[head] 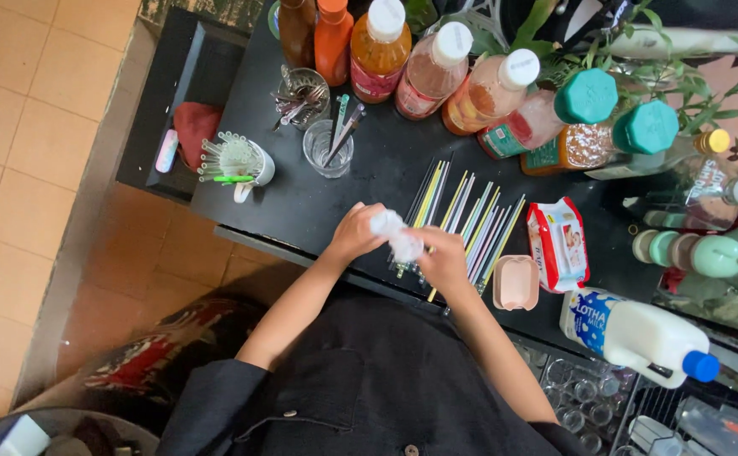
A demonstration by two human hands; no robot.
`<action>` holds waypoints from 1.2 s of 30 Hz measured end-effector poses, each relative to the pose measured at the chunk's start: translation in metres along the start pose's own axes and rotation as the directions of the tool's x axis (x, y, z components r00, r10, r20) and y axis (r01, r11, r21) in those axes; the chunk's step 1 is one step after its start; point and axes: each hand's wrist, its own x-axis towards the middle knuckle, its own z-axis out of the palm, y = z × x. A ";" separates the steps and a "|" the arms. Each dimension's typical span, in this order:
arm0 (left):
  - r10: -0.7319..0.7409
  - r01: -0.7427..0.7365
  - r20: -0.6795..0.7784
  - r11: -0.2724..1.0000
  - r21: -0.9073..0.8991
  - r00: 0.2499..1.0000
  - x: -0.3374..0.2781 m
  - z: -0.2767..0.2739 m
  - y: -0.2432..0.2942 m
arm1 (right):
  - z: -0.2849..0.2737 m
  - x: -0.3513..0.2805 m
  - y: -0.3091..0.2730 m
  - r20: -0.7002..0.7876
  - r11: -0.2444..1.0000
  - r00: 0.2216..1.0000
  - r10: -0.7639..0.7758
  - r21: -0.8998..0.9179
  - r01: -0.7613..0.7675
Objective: Cleaning reusable straws by wiping them with a tissue.
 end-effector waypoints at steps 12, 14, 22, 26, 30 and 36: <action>0.039 -0.035 -0.089 0.998 0.046 0.995 -0.004 0.008 0.001 | -0.008 0.019 0.004 0.021 0.954 0.982 -0.187 -0.235 0.187; 0.038 -0.033 -0.064 0.997 0.076 0.997 -0.003 0.009 -0.007 | -0.016 0.022 -0.015 -0.049 0.951 0.971 -0.232 -0.223 0.216; 0.028 -0.028 -0.020 1.000 -0.009 0.999 0.007 -0.003 0.008 | 0.029 -0.004 0.025 -0.084 0.997 0.994 -0.063 0.047 0.067; 0.032 -0.032 -0.006 0.996 0.080 0.999 -0.003 0.017 -0.013 | 0.035 -0.008 0.041 -0.130 0.991 0.983 0.131 -0.024 -0.135; 0.056 -0.056 0.005 0.989 0.135 0.998 0.004 0.008 -0.003 | 0.021 -0.005 0.015 -0.141 0.936 0.926 0.351 0.072 -0.344; 0.013 -0.014 0.019 0.999 0.052 1.000 0.005 0.009 -0.003 | -0.017 -0.054 0.014 -0.455 0.982 0.888 0.063 0.186 0.026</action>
